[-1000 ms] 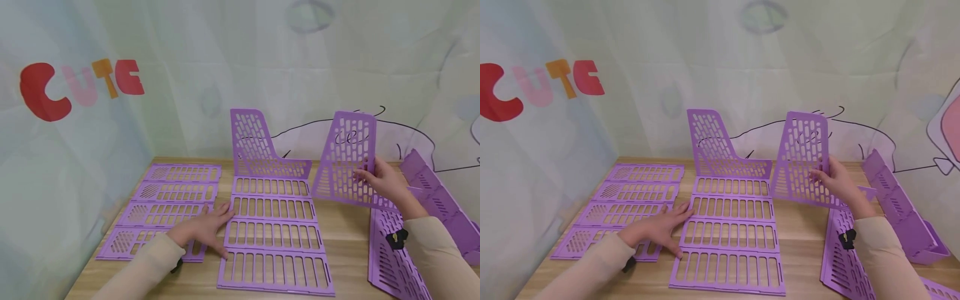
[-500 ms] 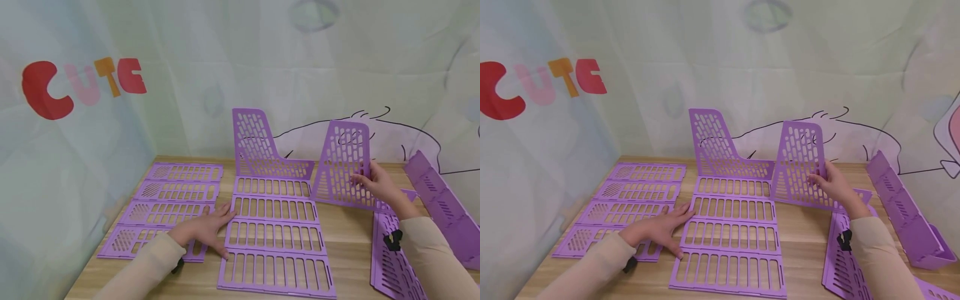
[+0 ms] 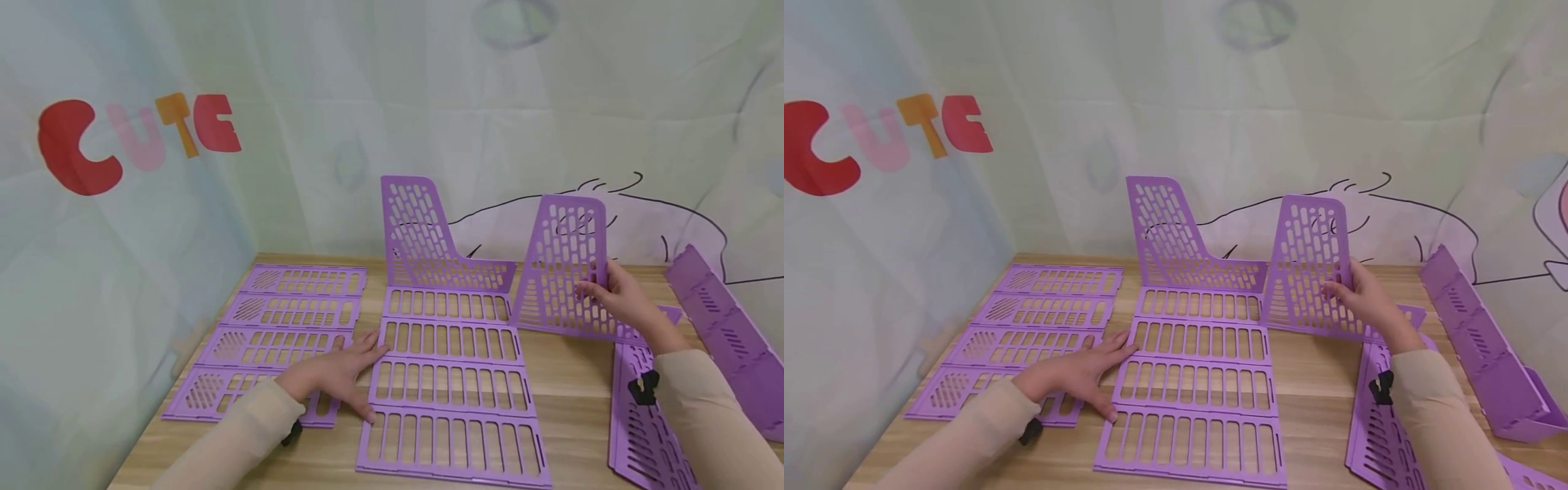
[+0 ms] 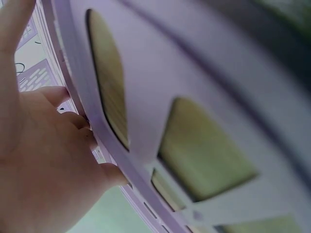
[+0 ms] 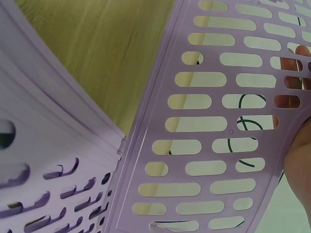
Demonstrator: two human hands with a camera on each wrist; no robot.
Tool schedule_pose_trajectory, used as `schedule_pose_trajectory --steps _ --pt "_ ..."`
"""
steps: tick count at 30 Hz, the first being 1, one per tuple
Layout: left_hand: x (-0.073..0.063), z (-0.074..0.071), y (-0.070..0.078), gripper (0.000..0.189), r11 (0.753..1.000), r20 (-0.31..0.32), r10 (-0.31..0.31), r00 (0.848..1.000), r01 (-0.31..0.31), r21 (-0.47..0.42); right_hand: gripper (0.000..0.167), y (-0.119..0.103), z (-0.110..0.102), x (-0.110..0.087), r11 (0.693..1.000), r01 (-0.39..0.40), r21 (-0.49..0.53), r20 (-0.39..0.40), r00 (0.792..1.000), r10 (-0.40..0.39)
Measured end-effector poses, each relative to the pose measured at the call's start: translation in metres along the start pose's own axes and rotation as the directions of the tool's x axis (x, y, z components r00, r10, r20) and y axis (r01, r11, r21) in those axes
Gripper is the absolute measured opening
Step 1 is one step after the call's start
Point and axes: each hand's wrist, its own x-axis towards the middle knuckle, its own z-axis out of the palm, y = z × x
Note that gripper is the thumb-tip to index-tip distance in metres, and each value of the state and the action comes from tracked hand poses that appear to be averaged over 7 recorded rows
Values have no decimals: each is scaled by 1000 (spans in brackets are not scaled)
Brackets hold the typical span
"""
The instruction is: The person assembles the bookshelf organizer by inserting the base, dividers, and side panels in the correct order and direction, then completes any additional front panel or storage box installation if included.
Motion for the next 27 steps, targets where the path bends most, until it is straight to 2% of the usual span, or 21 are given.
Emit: schedule_pose_trajectory --steps 27 --pt "1 0 -1 118 1000 4 -2 1000 2 -16 16 3 -5 0 1000 8 21 24 1000 -9"
